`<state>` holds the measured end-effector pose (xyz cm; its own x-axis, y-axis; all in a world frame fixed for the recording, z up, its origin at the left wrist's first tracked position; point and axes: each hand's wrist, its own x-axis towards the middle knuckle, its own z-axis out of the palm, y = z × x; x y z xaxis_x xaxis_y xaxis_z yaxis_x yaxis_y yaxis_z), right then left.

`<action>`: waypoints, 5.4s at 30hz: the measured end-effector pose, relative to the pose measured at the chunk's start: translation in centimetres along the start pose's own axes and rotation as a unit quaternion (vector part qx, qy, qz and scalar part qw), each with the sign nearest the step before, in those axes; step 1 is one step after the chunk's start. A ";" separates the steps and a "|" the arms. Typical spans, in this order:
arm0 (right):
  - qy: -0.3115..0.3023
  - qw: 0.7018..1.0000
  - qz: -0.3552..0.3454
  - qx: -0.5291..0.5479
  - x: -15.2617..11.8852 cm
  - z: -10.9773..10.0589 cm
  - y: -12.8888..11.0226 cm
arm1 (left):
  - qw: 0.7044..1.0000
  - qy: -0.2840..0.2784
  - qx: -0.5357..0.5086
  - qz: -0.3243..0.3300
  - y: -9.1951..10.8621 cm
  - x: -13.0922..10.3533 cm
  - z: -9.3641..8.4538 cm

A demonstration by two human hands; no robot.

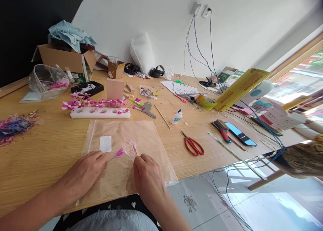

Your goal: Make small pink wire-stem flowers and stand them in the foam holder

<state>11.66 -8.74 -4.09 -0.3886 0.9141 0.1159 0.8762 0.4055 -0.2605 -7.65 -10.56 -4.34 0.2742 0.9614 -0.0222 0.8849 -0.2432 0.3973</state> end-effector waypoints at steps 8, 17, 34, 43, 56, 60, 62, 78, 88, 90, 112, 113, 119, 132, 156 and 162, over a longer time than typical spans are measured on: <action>0.002 0.998 -0.055 0.003 0.5 1.6 -1.1 | 1.000 0.021 0.017 0.009 0.0 0.1 0.1; 0.056 0.998 -0.024 -0.012 0.3 0.8 0.2 | 1.000 0.024 0.013 0.007 0.1 -0.1 0.1; 0.128 0.989 0.022 0.075 0.4 2.5 1.1 | 0.998 0.043 0.036 0.028 -0.5 0.0 -0.1; 0.122 0.975 0.071 0.172 0.3 2.3 1.1 | 0.994 0.052 0.075 0.059 -0.1 0.5 -1.7; 0.131 0.970 0.079 0.187 0.6 1.9 1.1 | 0.980 0.082 0.126 0.129 2.0 3.5 -5.2; 0.136 0.970 0.089 0.183 0.7 2.0 1.1 | 0.977 0.091 0.132 0.140 2.4 4.5 -6.1; 0.136 0.969 0.092 0.182 0.7 2.1 1.1 | 0.976 0.103 0.133 0.140 2.6 4.9 -6.4; 0.212 0.928 0.064 0.299 0.1 0.4 2.1 | 0.955 -0.006 -0.266 -0.130 1.6 4.4 -5.9; 0.154 0.974 -0.068 0.155 -1.2 0.9 0.2 | 0.847 -0.028 -0.475 -0.237 -1.3 3.2 -3.1; 0.145 0.980 -0.073 0.111 -1.1 1.6 -0.1 | 0.839 -0.036 -0.486 -0.244 -1.4 3.0 -2.8; 0.142 0.984 -0.045 0.092 0.9 1.7 0.1 | 0.970 -0.025 -0.192 -0.145 -0.7 2.7 -3.0; 0.160 0.979 -0.041 0.120 0.9 1.5 0.3 | 0.974 -0.016 -0.182 -0.133 -0.7 2.7 -3.1; 0.225 0.951 -0.018 0.211 0.6 0.5 2.0 | 0.946 0.014 -0.278 -0.165 0.8 2.1 -4.7; 0.190 0.965 -0.030 0.180 -0.5 0.4 1.7 | 0.974 0.127 -0.173 -0.073 0.5 1.4 -0.6; 0.038 0.994 -0.103 -0.011 0.1 1.9 0.6 | 0.998 0.049 -0.035 -0.023 0.0 0.1 0.1; 0.040 0.990 -0.130 -0.026 0.2 1.7 0.4 | 0.999 0.042 -0.023 0.011 -0.4 0.3 0.6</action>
<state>11.44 -8.39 -5.80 -0.5803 0.7756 0.2484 0.7644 0.6240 -0.1624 -7.74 -10.27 -5.07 0.2588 0.9639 0.0629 0.8601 -0.2596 0.4391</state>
